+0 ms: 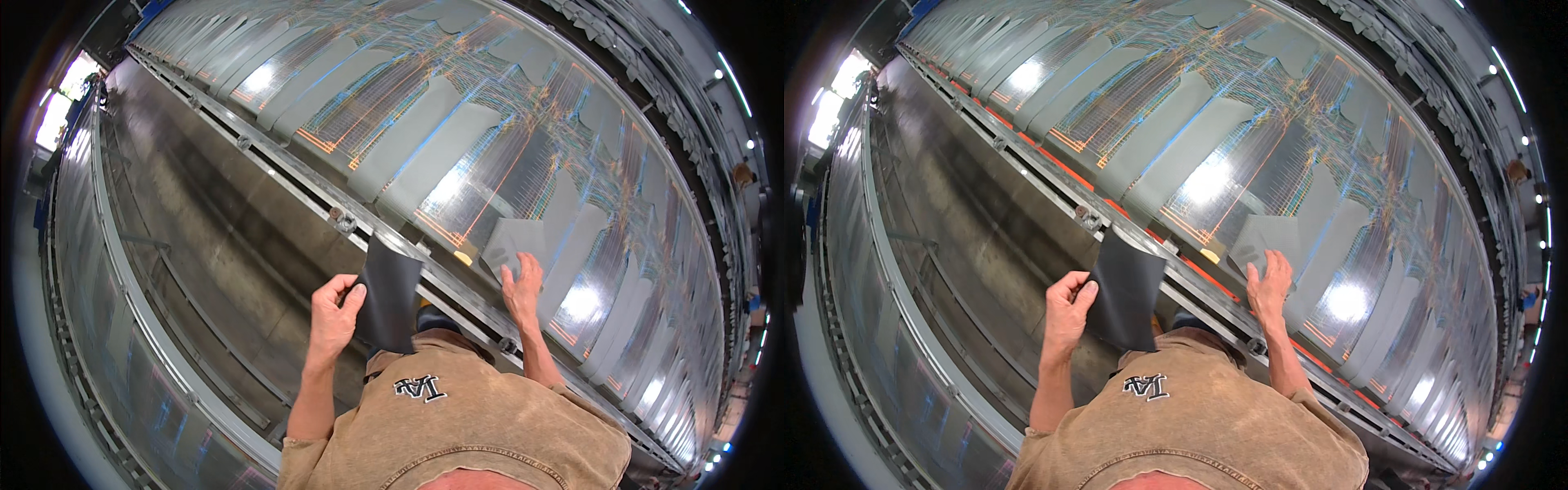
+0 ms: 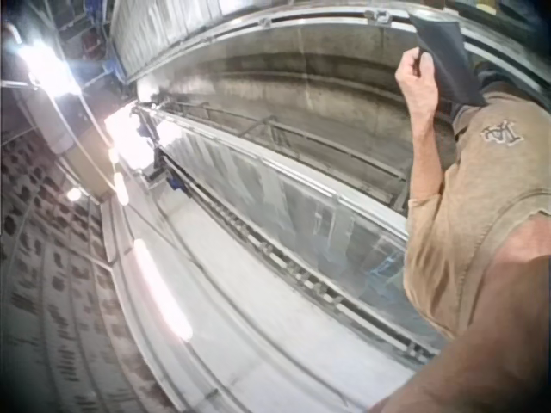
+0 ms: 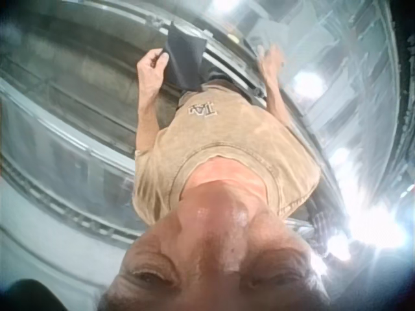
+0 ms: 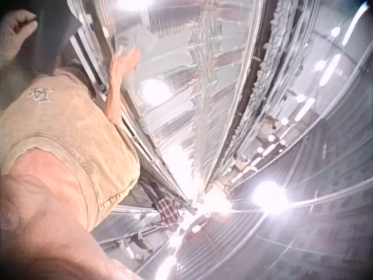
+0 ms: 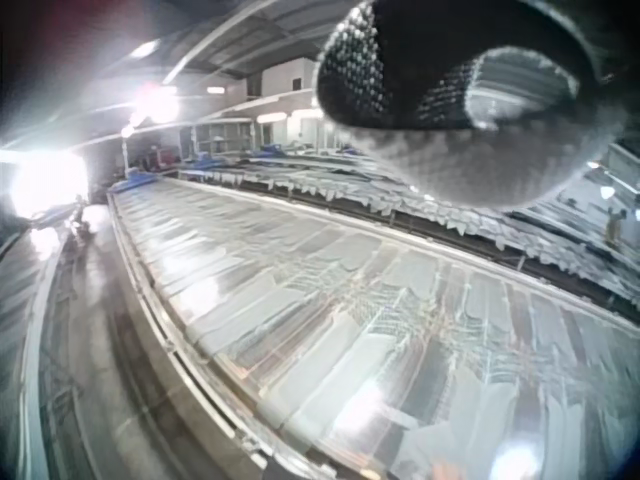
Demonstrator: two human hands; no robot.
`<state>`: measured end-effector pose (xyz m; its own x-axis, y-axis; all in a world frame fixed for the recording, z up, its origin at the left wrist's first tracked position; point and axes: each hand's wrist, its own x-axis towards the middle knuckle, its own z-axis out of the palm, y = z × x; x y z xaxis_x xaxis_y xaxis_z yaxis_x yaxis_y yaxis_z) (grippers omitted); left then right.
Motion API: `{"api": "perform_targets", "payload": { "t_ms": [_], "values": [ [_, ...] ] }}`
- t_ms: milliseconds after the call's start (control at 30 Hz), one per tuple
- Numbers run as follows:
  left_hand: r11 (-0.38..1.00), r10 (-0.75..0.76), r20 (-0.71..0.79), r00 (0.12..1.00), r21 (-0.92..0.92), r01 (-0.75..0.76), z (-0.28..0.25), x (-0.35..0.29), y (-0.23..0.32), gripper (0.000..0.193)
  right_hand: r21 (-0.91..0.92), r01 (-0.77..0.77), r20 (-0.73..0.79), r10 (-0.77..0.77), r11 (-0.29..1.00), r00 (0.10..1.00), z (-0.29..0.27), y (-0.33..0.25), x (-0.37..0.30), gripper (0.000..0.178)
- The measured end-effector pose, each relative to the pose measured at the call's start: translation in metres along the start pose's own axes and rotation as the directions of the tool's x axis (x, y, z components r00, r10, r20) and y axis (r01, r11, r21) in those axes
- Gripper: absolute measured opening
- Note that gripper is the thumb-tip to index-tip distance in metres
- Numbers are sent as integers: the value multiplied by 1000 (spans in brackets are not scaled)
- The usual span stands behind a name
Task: The person walks along a long, curved, transparent surface and repeatedly places rectangular grey sheets onto it. They smooth the sheets down with their hands and adjust their positions to align with the surface.
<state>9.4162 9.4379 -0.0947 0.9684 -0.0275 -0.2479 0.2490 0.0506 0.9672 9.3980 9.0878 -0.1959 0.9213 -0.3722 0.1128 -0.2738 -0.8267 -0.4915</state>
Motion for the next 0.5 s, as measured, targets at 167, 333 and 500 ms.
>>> {"api": "perform_targets", "payload": {
  "t_ms": [167, 333, 500],
  "values": [
    [967, 116, 75, 990, 217, -130, -14, 65, 63, 21, 145, 34, -24, -31, 989, 999, 27, -39, 37, 42],
    [912, 245, 61, 968, 325, -251, -18, 149, 111, 20, 203, 66, -39, -59, 977, 997, 67, -61, 93, 39],
    [934, 336, -100, 937, 162, -317, -50, 272, 106, 12, 182, 133, -57, -124, 974, 991, 69, -76, 118, 38]
  ]
}}
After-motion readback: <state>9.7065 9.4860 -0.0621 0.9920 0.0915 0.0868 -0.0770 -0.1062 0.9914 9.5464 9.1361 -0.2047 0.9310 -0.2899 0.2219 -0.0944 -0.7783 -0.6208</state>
